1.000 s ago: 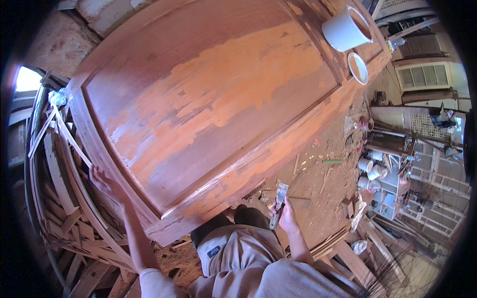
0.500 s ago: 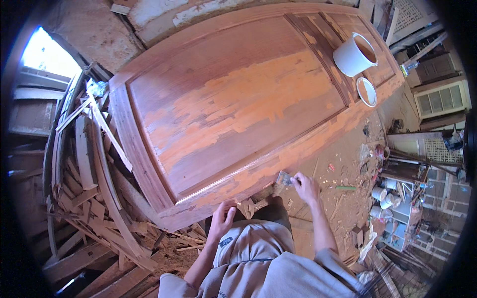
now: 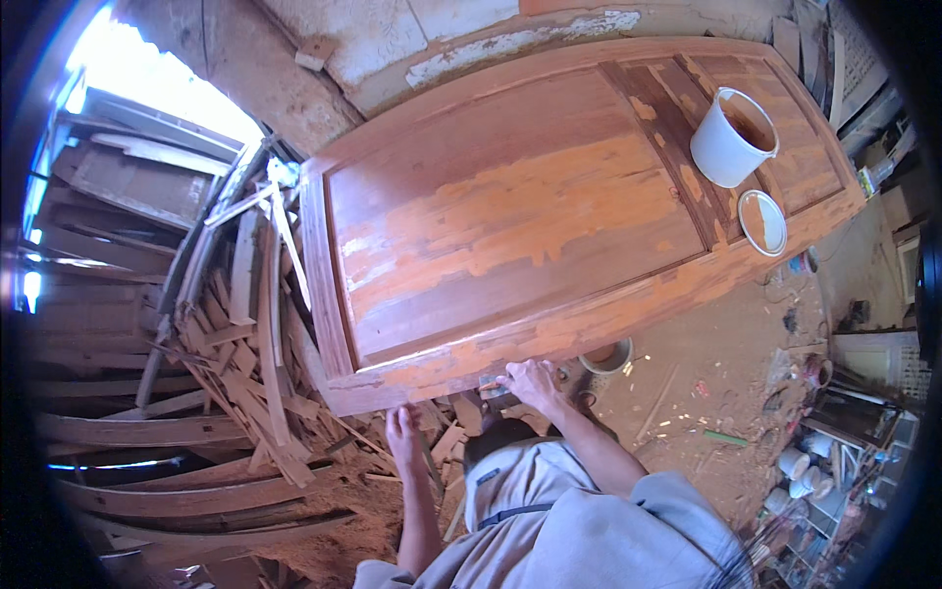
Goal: The person applies wood filler to a wooden panel using a small scraper, dipping the scraper into a bucket and spreading the material across the surface to fill gaps.
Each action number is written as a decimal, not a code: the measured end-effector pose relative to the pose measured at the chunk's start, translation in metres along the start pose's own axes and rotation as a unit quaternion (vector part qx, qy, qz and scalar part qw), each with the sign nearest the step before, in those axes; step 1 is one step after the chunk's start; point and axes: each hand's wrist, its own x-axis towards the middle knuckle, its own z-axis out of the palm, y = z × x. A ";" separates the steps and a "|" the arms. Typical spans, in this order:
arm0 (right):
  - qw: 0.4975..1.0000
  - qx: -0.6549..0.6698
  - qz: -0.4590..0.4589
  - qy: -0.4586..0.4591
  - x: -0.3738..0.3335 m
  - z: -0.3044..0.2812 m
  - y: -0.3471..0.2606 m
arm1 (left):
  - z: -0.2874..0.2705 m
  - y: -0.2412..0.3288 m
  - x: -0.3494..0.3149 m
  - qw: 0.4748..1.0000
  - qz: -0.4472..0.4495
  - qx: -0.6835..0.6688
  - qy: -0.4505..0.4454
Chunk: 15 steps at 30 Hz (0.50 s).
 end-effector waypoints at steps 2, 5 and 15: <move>0.999 0.044 -0.013 -0.001 -0.003 -0.006 0.011 | 0.034 -0.003 -0.044 1.000 0.004 0.003 0.013; 0.994 0.103 -0.033 0.005 -0.019 -0.030 0.027 | 0.061 -0.054 -0.091 0.998 -0.028 0.051 -0.034; 0.965 0.170 0.153 0.128 -0.094 -0.142 0.175 | 0.124 -0.089 -0.129 0.941 -0.072 0.209 -0.257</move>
